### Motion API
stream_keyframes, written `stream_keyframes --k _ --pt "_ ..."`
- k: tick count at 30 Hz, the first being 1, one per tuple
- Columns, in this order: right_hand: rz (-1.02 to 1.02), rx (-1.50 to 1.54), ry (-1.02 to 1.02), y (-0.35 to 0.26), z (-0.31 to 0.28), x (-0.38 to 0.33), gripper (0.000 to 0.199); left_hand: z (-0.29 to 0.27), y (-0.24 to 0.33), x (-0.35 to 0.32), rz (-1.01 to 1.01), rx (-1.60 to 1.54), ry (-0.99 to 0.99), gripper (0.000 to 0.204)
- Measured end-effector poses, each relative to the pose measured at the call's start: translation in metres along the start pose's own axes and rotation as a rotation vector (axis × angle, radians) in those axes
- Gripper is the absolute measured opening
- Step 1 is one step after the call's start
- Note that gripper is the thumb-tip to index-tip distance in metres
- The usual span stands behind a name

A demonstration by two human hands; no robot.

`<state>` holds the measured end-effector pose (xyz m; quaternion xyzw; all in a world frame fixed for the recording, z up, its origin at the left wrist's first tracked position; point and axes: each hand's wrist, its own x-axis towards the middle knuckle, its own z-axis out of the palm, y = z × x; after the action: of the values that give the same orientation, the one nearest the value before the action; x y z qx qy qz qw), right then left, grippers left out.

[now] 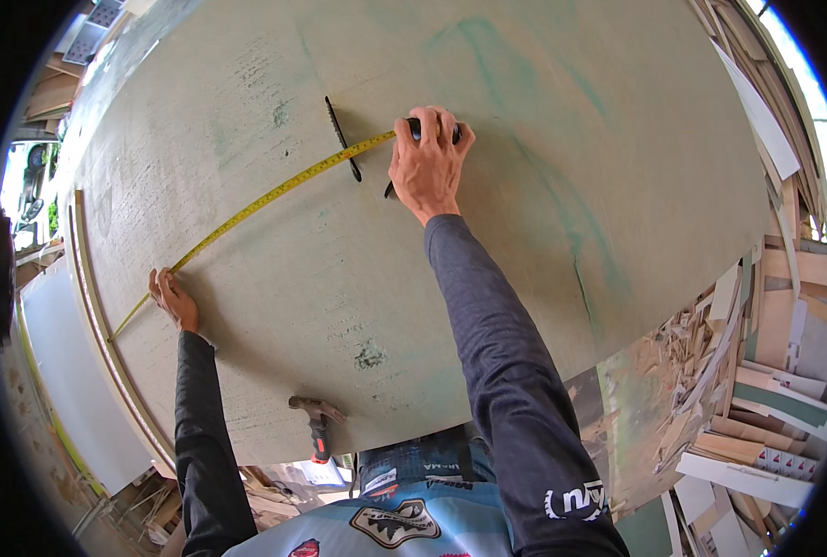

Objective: The person picks up and organizes several green wood panels by hand, then uses a hammer to drive nails into a wooden support beam attached to a larger board and uses a measuring tape to check dimensions.

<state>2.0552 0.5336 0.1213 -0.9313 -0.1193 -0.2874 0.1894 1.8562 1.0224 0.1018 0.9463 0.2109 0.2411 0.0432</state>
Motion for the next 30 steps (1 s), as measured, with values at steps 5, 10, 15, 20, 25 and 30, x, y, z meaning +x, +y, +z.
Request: stream_keyframes --k 5,10,15,20,25,30 --pt "0.001 0.003 0.003 0.002 0.001 -0.001 0.017 0.0 0.003 0.001 0.01 -0.009 0.017 0.019" --pt "0.002 0.013 -0.001 0.002 0.001 0.0 0.017 0.001 0.002 0.002 0.026 -0.019 0.03 0.019" --pt "0.007 0.026 -0.001 0.002 0.0 0.003 0.016 0.002 0.0 0.005 0.047 0.015 0.027 0.019" --pt "0.007 0.003 0.019 0.004 -0.003 0.004 0.015 0.003 0.005 0.005 0.025 -0.036 0.039 0.019" --pt "-0.005 0.024 0.019 -0.004 -0.01 0.001 0.014 0.008 -0.017 -0.005 -0.01 -0.039 0.044 0.02" --pt "-0.146 0.074 -0.039 -0.013 -0.022 -0.001 0.023 -0.004 0.022 -0.011 0.018 0.131 0.077 0.022"
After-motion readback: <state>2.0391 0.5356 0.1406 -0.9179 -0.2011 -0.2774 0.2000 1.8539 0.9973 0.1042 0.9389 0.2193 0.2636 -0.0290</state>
